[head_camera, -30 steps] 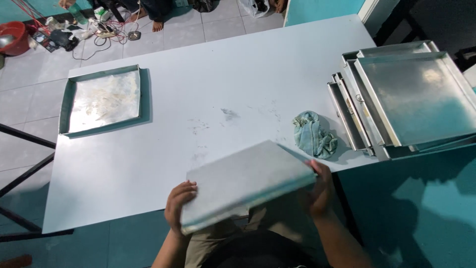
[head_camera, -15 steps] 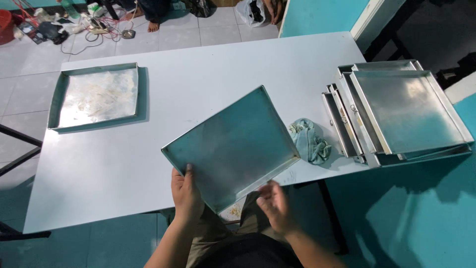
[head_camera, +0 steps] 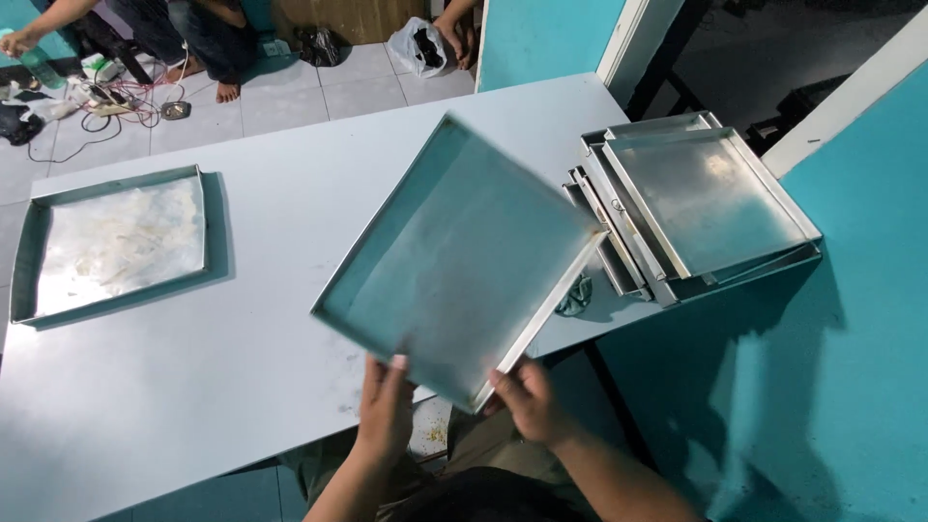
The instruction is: The person wipes the edges and surfaces of metal trays with a cloth. They handle one tray at a time, wiping it thoroughly before setting it aside and picking up another tray to repeat the process.
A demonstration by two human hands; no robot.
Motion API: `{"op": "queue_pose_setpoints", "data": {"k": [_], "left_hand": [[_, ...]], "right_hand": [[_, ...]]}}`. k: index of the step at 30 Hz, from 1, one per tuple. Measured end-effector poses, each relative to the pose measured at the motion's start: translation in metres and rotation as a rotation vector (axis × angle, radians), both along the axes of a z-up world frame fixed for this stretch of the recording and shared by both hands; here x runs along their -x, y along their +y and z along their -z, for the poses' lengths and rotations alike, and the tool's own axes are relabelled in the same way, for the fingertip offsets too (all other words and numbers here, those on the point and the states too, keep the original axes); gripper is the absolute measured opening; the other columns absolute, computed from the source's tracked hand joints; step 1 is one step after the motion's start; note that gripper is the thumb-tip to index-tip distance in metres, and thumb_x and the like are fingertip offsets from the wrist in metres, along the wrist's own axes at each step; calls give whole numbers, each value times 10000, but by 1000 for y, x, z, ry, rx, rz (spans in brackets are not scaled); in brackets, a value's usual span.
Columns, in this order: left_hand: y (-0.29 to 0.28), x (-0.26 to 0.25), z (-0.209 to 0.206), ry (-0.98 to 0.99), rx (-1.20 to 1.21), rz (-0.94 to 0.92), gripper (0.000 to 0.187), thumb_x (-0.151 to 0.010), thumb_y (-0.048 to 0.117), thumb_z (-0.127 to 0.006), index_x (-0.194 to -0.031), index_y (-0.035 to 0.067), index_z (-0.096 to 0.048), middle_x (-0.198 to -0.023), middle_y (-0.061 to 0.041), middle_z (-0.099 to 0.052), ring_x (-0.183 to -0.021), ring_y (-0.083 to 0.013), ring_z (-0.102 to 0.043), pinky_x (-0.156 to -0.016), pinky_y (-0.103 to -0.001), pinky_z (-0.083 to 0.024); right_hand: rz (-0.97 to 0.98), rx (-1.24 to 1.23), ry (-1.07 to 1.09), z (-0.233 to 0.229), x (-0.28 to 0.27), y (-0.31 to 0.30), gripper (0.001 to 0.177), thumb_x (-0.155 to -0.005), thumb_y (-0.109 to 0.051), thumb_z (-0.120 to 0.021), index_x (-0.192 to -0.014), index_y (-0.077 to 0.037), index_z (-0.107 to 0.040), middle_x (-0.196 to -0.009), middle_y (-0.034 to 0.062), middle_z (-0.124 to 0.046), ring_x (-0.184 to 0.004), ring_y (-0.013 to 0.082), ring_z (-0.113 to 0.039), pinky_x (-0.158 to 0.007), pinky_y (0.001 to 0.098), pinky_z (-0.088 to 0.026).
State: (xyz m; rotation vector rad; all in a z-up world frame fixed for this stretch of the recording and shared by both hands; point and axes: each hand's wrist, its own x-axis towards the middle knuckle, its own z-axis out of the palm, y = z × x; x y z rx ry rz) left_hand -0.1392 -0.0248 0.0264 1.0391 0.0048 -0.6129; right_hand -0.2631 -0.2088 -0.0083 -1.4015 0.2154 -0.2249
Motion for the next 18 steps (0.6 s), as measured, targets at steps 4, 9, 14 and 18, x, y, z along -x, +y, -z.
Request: {"op": "queue_pose_setpoints", "data": {"k": [4,9,14,18], "left_hand": [[-14,-7,15,-467,191,68,475,-1034,330,-536,-1416,56,-473,-1272,-92,-597,-1011,-236,-656,-806,-425,-600],[-26,-20,-37,-525,336,51,636,-1010,298,-574,-1540,11,-372,-980,-68,-528,-724,-152,-555,-558,-288,-534],[-79,15,-81,-673,279,411,382,-1015,163,-586,-1358,0,-536,-1196,-124,-642,-1064,-233,-656,-921,-359,-583],[-142,42,-92,-607,184,462,444,-982,263,-617,-1365,69,-505,-1275,-157,-608,-1151,-311,-659,-896,-418,-640]], "right_hand": [[77,201,-52,-20,16,-37,291,-1007,-347,-588,-884,-100,-681,-685,41,-684,-574,160,-672,-511,268,-564],[653,381,72,-18,76,-128,261,-1036,-280,-584,-1104,-76,-730,-921,73,-753,-770,174,-685,-669,305,-537],[737,730,226,-127,106,-180,235,-1091,-277,-587,-1141,-99,-732,-882,23,-693,-766,143,-607,-659,299,-481],[859,1772,160,-173,113,-224,370,-1121,-235,-733,-1397,3,-797,-1090,160,-690,-947,356,-639,-821,484,-504]]}}
